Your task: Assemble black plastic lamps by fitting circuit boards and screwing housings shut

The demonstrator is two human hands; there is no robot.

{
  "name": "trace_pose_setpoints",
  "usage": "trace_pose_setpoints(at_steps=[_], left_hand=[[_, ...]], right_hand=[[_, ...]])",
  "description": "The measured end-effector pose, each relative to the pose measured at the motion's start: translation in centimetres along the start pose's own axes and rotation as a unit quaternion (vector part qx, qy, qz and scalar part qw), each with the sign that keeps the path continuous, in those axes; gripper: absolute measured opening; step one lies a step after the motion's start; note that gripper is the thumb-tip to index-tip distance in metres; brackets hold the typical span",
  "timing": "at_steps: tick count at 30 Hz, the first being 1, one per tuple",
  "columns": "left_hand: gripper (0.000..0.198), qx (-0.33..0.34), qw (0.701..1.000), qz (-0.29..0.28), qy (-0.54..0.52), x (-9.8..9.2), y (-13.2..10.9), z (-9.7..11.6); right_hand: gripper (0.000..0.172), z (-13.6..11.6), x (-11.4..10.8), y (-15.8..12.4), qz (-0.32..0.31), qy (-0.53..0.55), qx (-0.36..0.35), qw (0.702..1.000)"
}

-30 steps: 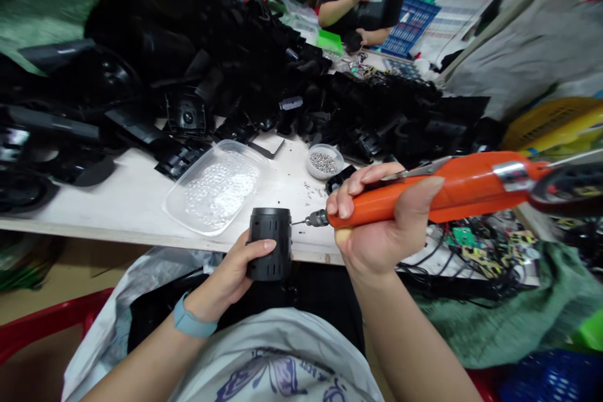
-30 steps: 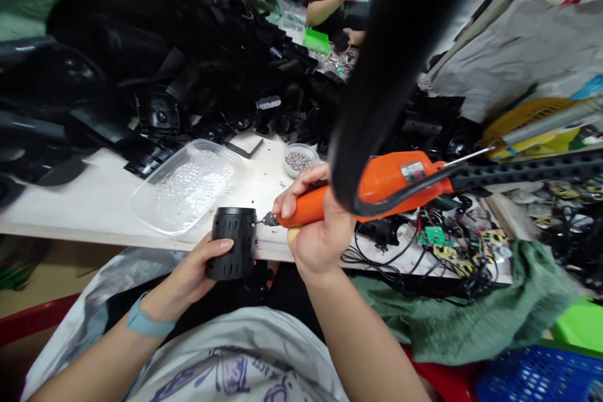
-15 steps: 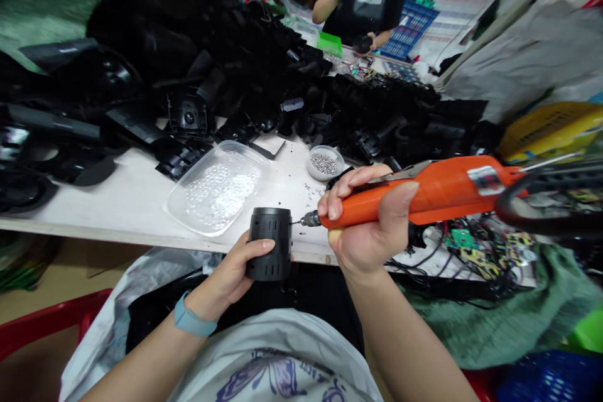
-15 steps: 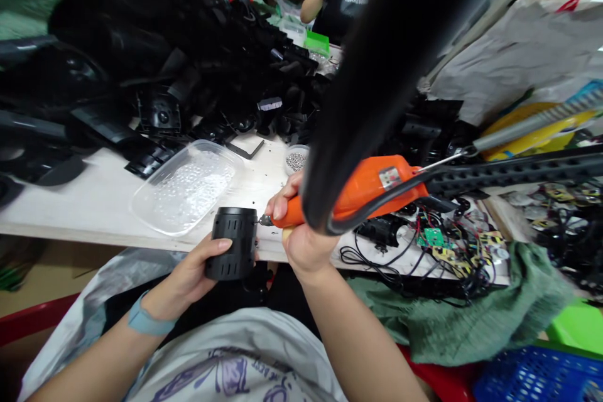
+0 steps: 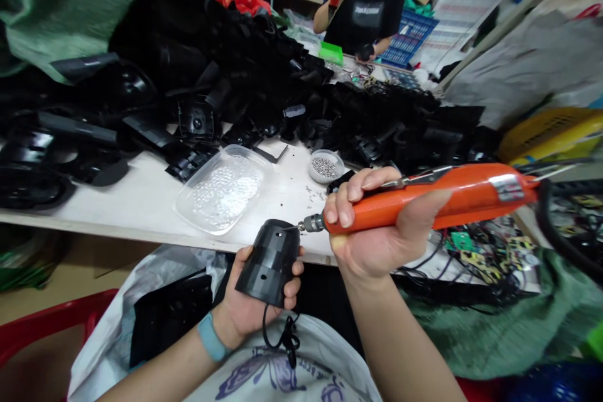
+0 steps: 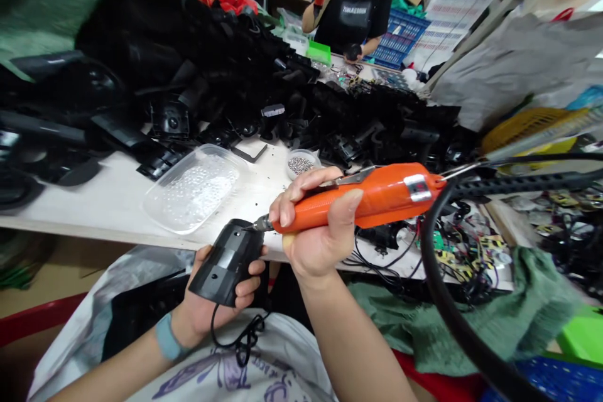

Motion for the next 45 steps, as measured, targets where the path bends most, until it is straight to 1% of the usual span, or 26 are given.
trace_pose_setpoints(at_steps=[2,4,7,10,12,18,25,28,30,32,34,37,39,42,45], left_hand=[[0.077,0.003,1.000,-0.006,-0.010,-0.2,-0.1,-0.2],[0.076,0.003,1.000,0.001,0.002,-0.4,-0.1,-0.2],[0.070,0.019,0.998,0.031,0.053,-0.7,-0.2,0.5],[0.064,0.047,0.991,0.065,0.109,-0.9,-0.4,1.3],[0.061,0.055,0.987,0.076,0.131,-0.9,-0.4,1.7],[0.059,0.058,0.983,0.081,0.155,-1.0,-0.6,2.0],[0.058,0.050,0.983,0.082,0.153,-0.8,-0.4,1.7],[0.058,0.053,0.980,0.100,0.163,-1.0,-0.4,1.8],[0.057,0.057,0.972,0.133,0.187,-1.5,-0.6,2.2],[0.053,0.055,0.956,0.175,0.230,-1.9,-0.8,2.6],[0.048,0.054,0.937,0.210,0.273,-1.9,-1.0,3.1],[0.042,0.069,0.917,0.236,0.315,-1.0,-1.2,3.7],[0.041,0.081,0.904,0.249,0.337,-0.3,-1.3,3.8],[0.043,0.097,0.885,0.277,0.362,0.2,-1.6,3.5],[0.041,0.104,0.875,0.292,0.372,0.0,-2.2,2.3]], right_hand=[[0.052,-0.3,-0.3,0.1,0.003,0.003,-0.009,1.000],[0.052,-0.7,-0.5,0.2,0.006,0.001,-0.016,1.000],[0.053,-1.2,-0.8,0.1,0.005,-0.008,-0.012,1.000],[0.053,-1.6,-0.7,-0.2,-0.010,-0.018,-0.002,1.000],[0.053,-1.7,-0.6,-0.5,-0.017,-0.024,-0.001,1.000],[0.051,-1.3,-0.7,-0.9,-0.012,-0.033,-0.001,0.999],[0.051,-1.2,-0.8,-1.0,-0.017,-0.048,-0.001,0.999],[0.050,-1.0,-0.8,-1.1,-0.024,-0.040,0.001,0.999],[0.049,-0.9,-0.6,-1.2,-0.040,-0.035,0.006,0.999],[0.046,-0.7,-0.3,-1.5,-0.069,-0.032,0.016,0.997],[0.042,-0.3,0.0,-1.9,-0.104,-0.034,0.030,0.994],[0.038,0.4,0.3,-2.4,-0.141,-0.037,0.048,0.988],[0.038,0.7,0.3,-2.8,-0.157,-0.037,0.054,0.985],[0.039,0.3,0.2,-3.6,-0.174,-0.033,0.072,0.981],[0.044,-0.6,-0.6,-5.1,-0.199,-0.044,0.117,0.972]])
Point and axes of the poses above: each hand's wrist, its own y-axis towards the middle knuckle, its own x-axis out of the palm, z = x × y, the point moved 8 cm from there along y, towards the middle knuckle, and after that the axes turned 6 degrees about -x, right-handed, at the moved point
